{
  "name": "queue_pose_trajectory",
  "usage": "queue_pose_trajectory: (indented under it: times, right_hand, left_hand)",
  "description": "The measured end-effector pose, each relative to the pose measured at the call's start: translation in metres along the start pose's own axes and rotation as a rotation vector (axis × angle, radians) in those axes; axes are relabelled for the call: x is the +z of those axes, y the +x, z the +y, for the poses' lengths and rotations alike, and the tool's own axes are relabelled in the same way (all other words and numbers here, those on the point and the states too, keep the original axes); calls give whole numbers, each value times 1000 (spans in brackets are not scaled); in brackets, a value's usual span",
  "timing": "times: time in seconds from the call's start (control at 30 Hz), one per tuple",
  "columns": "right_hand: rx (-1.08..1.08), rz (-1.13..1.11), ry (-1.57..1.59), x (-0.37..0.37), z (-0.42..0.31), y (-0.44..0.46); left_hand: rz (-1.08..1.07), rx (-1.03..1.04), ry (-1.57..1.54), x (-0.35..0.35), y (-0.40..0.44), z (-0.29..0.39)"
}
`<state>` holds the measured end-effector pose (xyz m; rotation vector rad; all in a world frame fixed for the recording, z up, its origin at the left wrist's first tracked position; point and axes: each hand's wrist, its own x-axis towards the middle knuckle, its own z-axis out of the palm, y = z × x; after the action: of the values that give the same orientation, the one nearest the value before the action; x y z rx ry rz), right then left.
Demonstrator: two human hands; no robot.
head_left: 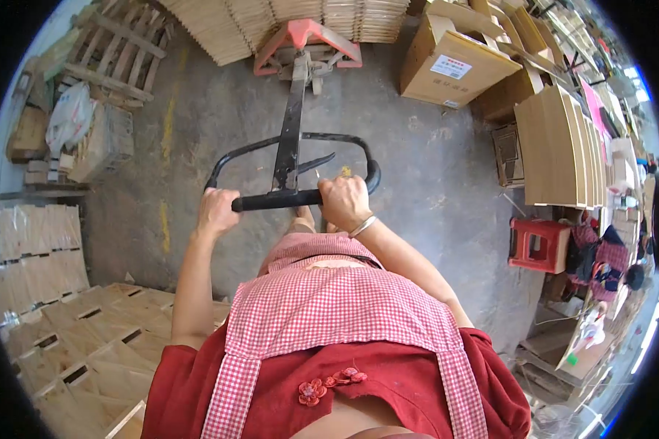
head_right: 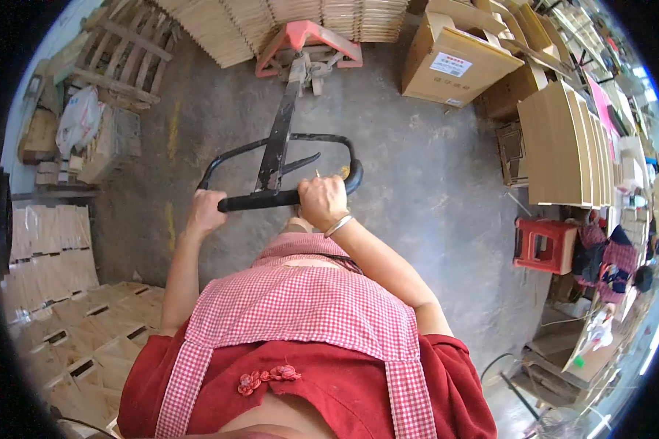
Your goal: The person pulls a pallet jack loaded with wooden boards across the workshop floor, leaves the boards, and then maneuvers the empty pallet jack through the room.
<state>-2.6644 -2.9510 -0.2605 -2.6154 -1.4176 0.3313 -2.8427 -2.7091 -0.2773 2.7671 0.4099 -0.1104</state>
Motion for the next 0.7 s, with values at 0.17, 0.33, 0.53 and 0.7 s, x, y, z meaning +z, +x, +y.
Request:
queue_pose_trajectory:
  times: [0.17,0.33,0.53,0.7]
  right_hand:
    - [-12,-52,2,-11,-16,-43]
    - [-8,53,38,19,-29,-64]
    - [11,-13,35,18,-34,-92]
    - [-7,-31,23,4,-23,-64]
  left_hand:
    - [-44,-56,2,-6,-40,23]
    - [9,-4,22,17,-67,14]
    - [-18,-44,12,11,-92,39]
    - [26,-24,9,11,-61,23]
